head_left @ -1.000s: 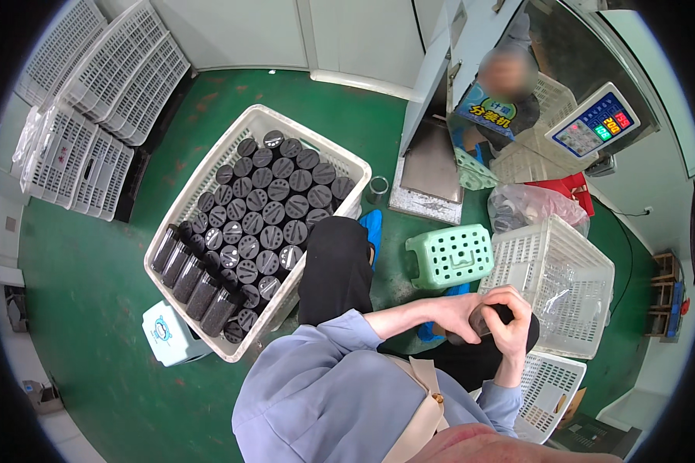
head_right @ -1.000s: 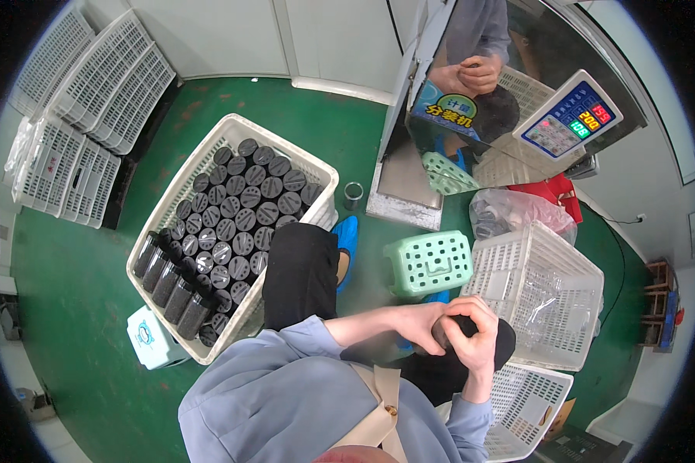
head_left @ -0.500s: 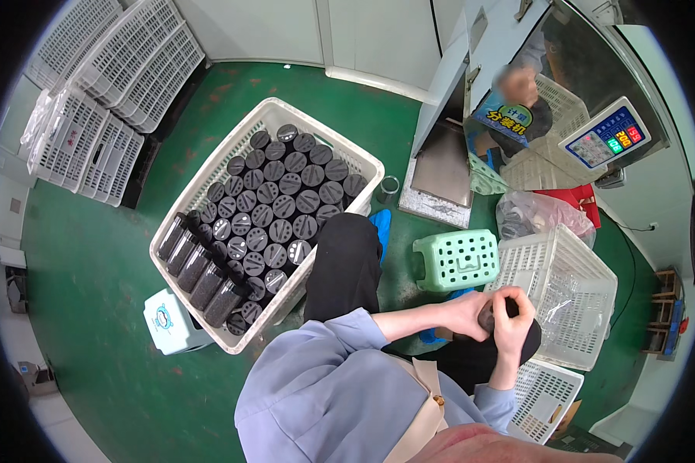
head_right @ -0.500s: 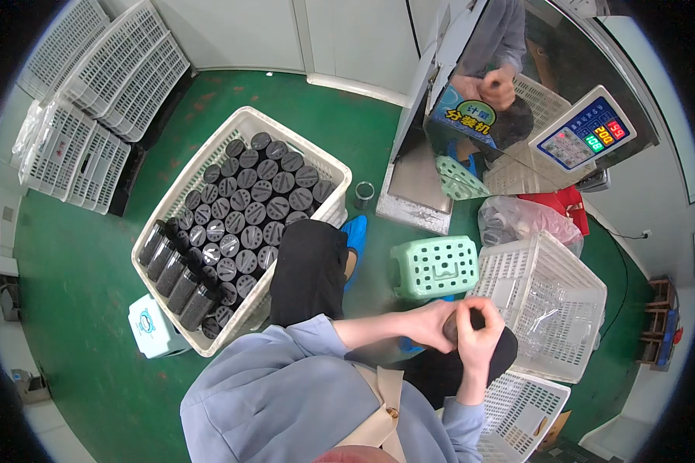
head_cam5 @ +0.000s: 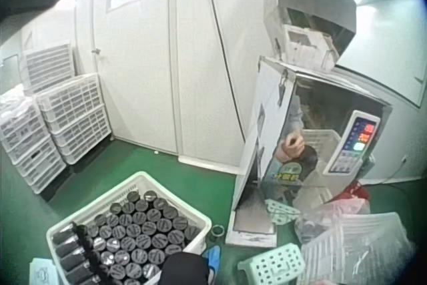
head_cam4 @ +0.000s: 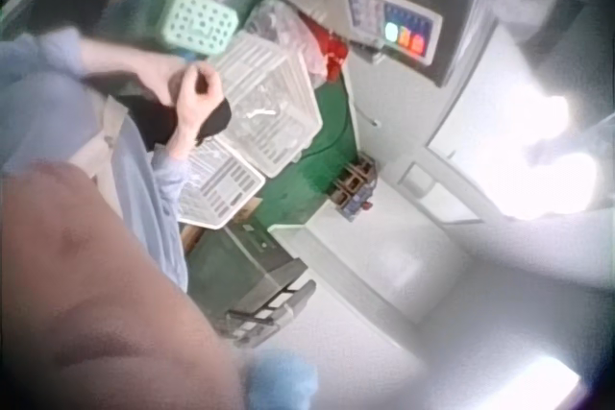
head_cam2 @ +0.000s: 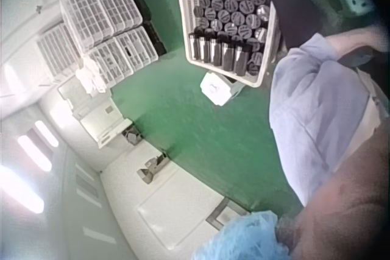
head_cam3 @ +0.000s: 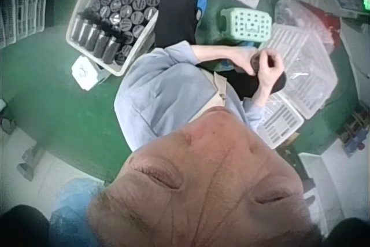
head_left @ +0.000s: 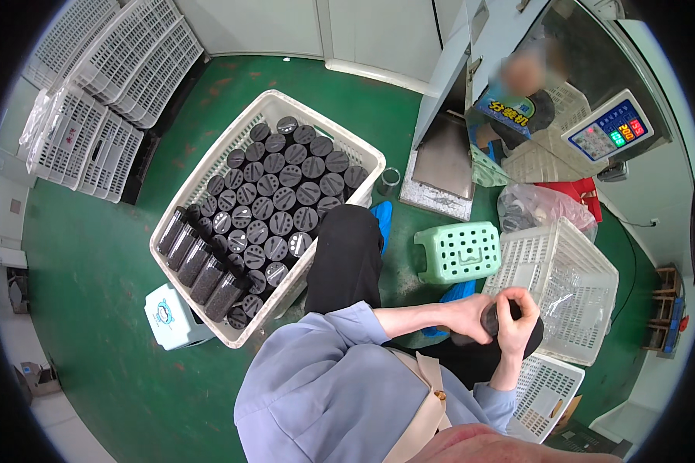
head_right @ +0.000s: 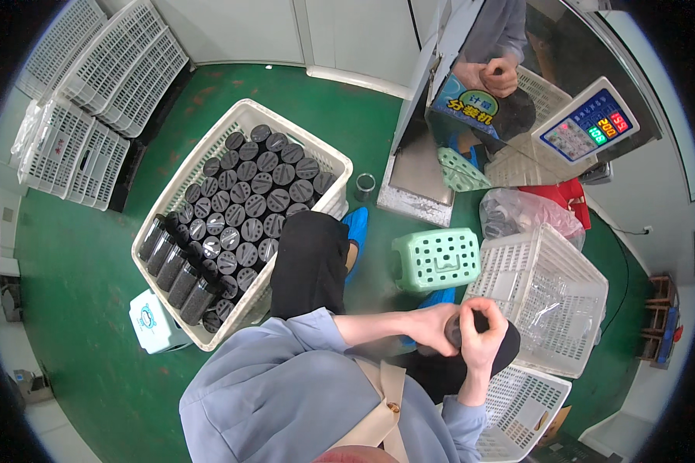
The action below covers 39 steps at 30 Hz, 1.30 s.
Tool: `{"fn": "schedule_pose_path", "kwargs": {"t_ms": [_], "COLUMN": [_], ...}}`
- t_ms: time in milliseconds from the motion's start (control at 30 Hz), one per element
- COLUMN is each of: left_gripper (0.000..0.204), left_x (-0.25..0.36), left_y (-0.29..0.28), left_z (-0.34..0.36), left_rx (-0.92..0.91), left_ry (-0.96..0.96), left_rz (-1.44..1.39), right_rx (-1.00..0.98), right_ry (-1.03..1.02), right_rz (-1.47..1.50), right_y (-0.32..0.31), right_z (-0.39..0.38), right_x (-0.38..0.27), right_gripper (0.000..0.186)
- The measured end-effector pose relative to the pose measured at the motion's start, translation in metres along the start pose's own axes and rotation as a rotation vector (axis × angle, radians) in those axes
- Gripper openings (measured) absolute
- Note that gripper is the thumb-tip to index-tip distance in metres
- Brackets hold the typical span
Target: Sorting and packing black cylindrical industrial components into plastic crates after weighing.
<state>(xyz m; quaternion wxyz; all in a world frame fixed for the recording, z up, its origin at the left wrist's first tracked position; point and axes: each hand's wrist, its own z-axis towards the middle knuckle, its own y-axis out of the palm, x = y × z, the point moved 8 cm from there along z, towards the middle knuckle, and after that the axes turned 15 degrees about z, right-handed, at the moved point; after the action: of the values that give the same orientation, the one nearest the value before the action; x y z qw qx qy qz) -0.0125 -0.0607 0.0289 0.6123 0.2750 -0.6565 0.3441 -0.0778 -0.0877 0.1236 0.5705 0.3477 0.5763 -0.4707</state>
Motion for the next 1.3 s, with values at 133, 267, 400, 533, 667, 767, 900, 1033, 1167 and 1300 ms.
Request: {"fn": "schedule_pose_path", "kwargs": {"t_ms": [133,267,400,533,667,767,900,1033,1167,1300], "left_gripper": [0.058,0.070,0.073,0.072,0.072,0.067,0.068,0.065,0.078,0.100], "left_x": [0.012,0.013,0.011,0.007,0.021,0.035,0.040,0.052,0.118,0.160], "left_y": [-0.024,-0.029,-0.030,-0.034,-0.047,-0.061,-0.069,-0.077,-0.110,-0.157], "left_z": [-0.011,-0.022,-0.024,-0.027,-0.047,-0.059,-0.065,-0.071,-0.124,-0.237], "left_rx": [0.381,0.472,0.486,0.555,0.654,0.721,0.791,0.825,1.075,1.354], "left_ry": [-0.010,-0.046,-0.083,-0.057,-0.040,-0.056,-0.055,-0.026,0.131,0.123], "left_rz": [0.053,0.031,0.084,0.081,0.084,0.097,0.101,0.199,0.424,0.862], "right_rx": [0.179,0.096,0.079,0.016,-0.093,-0.170,-0.194,-0.311,-0.287,-0.215], "right_ry": [0.005,-0.021,-0.043,-0.047,-0.092,-0.176,-0.168,-0.171,-0.336,-0.277], "right_rz": [0.001,-0.004,-0.029,-0.028,-0.048,-0.058,-0.042,-0.023,0.369,0.427], "right_y": [-0.009,0.001,0.006,0.009,0.023,0.043,0.052,0.050,0.027,-0.032], "right_z": [0.004,0.010,0.010,0.016,0.025,0.033,0.042,0.050,0.068,0.091], "right_x": [0.023,0.019,0.012,0.020,0.011,-0.016,-0.023,-0.026,-0.073,-0.051], "right_gripper": [0.005,0.006,0.005,0.003,0.005,0.005,0.005,0.014,0.063,0.056]}}
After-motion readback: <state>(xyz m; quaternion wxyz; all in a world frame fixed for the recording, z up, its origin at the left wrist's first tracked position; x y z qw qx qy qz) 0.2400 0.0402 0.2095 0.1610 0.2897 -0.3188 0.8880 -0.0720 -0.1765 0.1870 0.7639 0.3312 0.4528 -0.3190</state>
